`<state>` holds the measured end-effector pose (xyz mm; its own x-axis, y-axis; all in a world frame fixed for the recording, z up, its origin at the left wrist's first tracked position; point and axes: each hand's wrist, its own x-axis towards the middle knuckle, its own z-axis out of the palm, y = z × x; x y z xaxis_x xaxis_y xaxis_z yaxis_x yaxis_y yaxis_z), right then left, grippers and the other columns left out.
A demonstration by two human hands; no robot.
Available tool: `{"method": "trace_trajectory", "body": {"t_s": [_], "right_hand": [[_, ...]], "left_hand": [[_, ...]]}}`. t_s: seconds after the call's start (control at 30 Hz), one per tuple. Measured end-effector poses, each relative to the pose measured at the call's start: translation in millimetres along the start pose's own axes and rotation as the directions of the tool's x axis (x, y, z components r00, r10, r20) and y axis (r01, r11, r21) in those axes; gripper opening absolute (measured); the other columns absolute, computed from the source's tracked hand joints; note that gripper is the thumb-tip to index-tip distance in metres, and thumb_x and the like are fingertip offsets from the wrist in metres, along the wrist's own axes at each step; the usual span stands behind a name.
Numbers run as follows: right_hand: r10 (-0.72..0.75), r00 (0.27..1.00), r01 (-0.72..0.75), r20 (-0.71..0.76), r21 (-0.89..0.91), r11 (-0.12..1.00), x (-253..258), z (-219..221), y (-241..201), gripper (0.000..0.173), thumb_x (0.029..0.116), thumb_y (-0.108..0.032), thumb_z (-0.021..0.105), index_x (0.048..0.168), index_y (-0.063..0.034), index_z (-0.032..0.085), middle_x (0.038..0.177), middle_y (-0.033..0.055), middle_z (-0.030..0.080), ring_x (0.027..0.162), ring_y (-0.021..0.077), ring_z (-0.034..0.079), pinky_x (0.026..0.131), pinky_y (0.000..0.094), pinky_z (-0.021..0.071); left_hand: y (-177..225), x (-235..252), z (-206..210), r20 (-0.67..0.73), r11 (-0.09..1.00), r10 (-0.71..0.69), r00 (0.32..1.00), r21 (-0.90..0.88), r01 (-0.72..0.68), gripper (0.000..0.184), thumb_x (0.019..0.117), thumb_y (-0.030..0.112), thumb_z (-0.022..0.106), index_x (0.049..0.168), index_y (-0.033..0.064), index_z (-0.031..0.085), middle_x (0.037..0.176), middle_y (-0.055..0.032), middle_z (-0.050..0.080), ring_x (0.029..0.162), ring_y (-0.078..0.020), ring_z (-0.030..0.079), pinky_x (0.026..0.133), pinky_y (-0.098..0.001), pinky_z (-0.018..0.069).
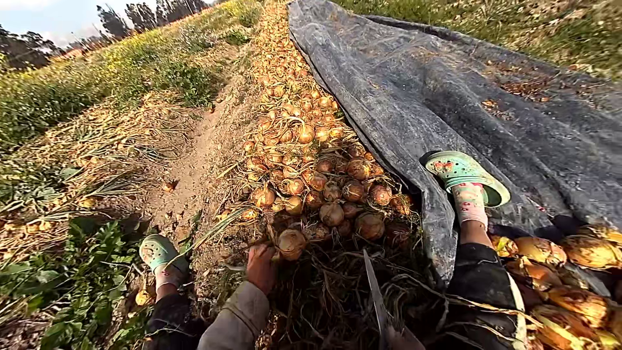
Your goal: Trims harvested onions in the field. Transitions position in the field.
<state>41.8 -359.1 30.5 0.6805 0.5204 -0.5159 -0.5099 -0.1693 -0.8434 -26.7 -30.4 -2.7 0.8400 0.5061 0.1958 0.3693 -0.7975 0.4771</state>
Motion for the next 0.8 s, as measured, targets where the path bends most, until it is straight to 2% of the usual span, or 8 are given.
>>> {"method": "trace_trajectory", "body": {"t_s": [0.07,0.13,0.2,0.33,0.53,0.63,0.7,0.8], "right_hand": [[-0.071,0.997,0.071,0.035,0.002,0.997,6.9,6.9,19.4,0.05,0.095,-0.024,0.056,0.133,0.0074,0.044,0.088,-0.0006,0.062,0.07,0.0044,0.061,0.068,0.0269,0.0555],[-0.093,0.995,0.096,0.034,-0.097,0.991,9.2,17.1,20.2,0.083,0.0811,-0.04,0.074,0.139,0.0106,0.045,0.113,0.0135,0.066,0.097,0.0123,0.066,0.088,0.0326,0.0554],[-0.116,0.993,0.115,0.008,-0.202,0.972,8.5,25.4,21.7,0.107,0.0659,-0.057,0.084,0.142,0.0096,0.047,0.126,0.0204,0.066,0.115,0.0202,0.065,0.101,0.0373,0.0519],[-0.315,0.947,0.302,-0.059,-0.164,0.939,1.0,32.0,26.2,0.121,0.0531,-0.066,0.087,0.136,0.0127,0.049,0.12,0.0162,0.069,0.111,0.0119,0.066,0.098,0.0293,0.0535],[-0.512,0.859,0.505,-0.001,-0.166,0.847,-5.5,22.0,26.1,0.079,0.0855,-0.057,0.068,0.121,0.0127,0.059,0.102,0.0084,0.073,0.094,0.001,0.068,0.086,0.0239,0.0568],[-0.342,0.933,0.338,0.11,0.048,0.94,-6.2,14.0,27.4,0.075,0.0875,-0.05,0.071,0.128,0.0108,0.054,0.107,0.0007,0.071,0.096,-0.0026,0.066,0.089,0.0213,0.0555],[-0.236,0.951,0.191,0.198,0.221,0.956,-4.6,11.0,31.9,0.065,0.0876,-0.042,0.074,0.129,0.0036,0.054,0.103,-0.0047,0.071,0.091,-0.0009,0.068,0.086,0.0231,0.0576],[-0.205,0.939,0.06,0.276,0.454,0.889,0.9,10.7,45.7,0.041,0.0854,-0.039,0.079,0.113,-0.014,0.063,0.087,-0.0108,0.073,0.073,-0.0001,0.068,0.07,0.0217,0.0583]], "left_hand": [[24.6,-31.7,2.3,-0.178,0.972,0.228,0.957,-0.013,-0.233,0.026,0.0848,-0.001,0.058,0.101,-0.0064,0.077,0.108,-0.0237,0.075,0.105,-0.0455,0.07,0.095,-0.0584,0.0541],[54.8,-57.7,-5.3,-0.196,0.951,0.297,0.935,-0.03,-0.308,0.029,0.0871,0.004,0.051,0.098,-0.0057,0.077,0.096,-0.0201,0.076,0.092,-0.0373,0.075,0.085,-0.0495,0.0598],[80.4,-81.9,-14.5,-0.14,0.957,0.243,0.96,-0.126,-0.261,0.032,0.0922,0.008,0.047,0.099,-0.0068,0.076,0.091,-0.0196,0.076,0.085,-0.0297,0.076,0.08,-0.0423,0.0611],[104.9,-101.4,-28.9,0.093,0.867,0.04,0.995,-0.498,0.011,0.027,0.096,0.007,0.049,0.101,-0.0064,0.072,0.081,-0.0041,0.072,0.071,-0.0003,0.066,0.07,-0.0195,0.0559],[96.2,-101.0,-34.1,0.514,0.648,0.011,0.858,-0.657,0.386,0.022,0.0988,0.01,0.049,0.092,0.0131,0.069,0.071,0.0156,0.064,0.063,0.0058,0.06,0.061,-0.0178,0.0531],[83.2,-88.9,-39.7,0.733,0.66,0.169,0.659,-0.581,0.477,0.025,0.102,0.037,0.055,0.091,0.0176,0.068,0.073,0.0176,0.061,0.065,0.0066,0.057,0.062,-0.017,0.0502],[78.1,-79.6,-39.7,0.803,0.697,0.252,0.541,-0.538,0.474,0.051,0.0912,0.067,0.062,0.093,0.0169,0.071,0.077,0.0172,0.064,0.069,0.0076,0.058,0.065,-0.0165,0.0498],[82.0,-75.1,-34.8,0.773,0.749,0.249,0.583,-0.536,0.39,0.053,0.0822,0.066,0.072,0.086,0.0126,0.074,0.076,0.0149,0.068,0.07,0.0084,0.061,0.066,-0.0173,0.0521]]}}
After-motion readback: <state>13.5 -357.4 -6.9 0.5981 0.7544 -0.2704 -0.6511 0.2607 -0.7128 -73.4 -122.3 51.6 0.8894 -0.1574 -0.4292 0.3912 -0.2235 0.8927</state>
